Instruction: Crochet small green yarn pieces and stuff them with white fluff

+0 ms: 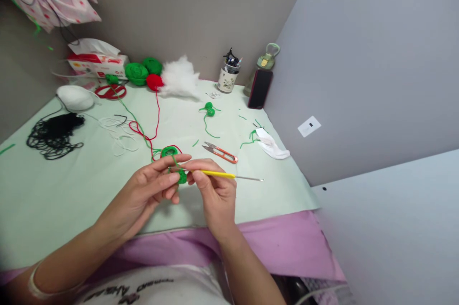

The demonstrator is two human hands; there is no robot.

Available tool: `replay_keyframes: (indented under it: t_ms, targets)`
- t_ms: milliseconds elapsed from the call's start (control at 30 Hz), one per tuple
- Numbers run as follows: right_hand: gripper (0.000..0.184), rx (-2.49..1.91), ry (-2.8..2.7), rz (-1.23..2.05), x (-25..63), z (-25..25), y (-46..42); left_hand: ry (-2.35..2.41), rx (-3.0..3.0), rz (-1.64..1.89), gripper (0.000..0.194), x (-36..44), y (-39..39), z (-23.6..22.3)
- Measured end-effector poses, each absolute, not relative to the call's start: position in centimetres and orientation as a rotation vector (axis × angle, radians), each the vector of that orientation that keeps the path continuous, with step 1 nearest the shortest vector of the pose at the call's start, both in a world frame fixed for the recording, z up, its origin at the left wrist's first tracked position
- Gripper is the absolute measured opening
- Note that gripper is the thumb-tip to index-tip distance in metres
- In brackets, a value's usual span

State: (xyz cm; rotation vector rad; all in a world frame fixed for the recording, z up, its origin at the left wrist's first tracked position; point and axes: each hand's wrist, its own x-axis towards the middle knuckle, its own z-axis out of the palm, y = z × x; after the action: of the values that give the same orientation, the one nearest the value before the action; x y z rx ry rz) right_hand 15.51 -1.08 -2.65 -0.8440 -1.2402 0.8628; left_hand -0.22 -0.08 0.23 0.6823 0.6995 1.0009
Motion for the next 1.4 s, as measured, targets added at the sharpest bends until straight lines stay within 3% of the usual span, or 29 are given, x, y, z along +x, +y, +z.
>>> replay_keyframes:
  t_ms: [400,567,733,933,1000,1067,1300,1400]
  targets:
    - [0.022,-0.789,-1.195,0.905,15.9,-1.5,-1.2,0.758,0.722,1.038,0.028,-0.6,-0.3,0.5]
    - [0.027,-0.872,-1.531,0.418,15.8,-1.9,-2.3,0.823,0.833,1.114,0.027,-0.4,-0.7,0.0]
    - [0.039,-0.927,-1.809,-0.076,15.6,-2.9,-2.5,0.753,0.629,1.048,0.043,-0.2,-0.4,0.2]
    - [0.022,-0.867,-1.317,0.577,15.6,-2.2,-1.4,0.697,0.520,0.973,0.034,-0.7,0.2,0.6]
    - [0.020,-0.855,-1.302,0.650,15.4,-2.0,-1.1,0.698,0.585,0.995,0.034,-0.6,0.0,0.7]
    - [0.018,-0.863,-1.383,0.598,15.2,-2.0,-1.1,0.717,0.651,1.019,0.033,-0.2,-0.2,0.8]
    - [0.035,-0.890,-1.672,0.120,15.2,-2.8,-1.8,0.695,0.546,0.983,0.034,-0.2,0.2,0.4]
    - [0.028,-0.915,-1.534,0.254,15.6,-2.3,-1.7,0.669,0.474,0.941,0.027,-0.7,0.7,0.4]
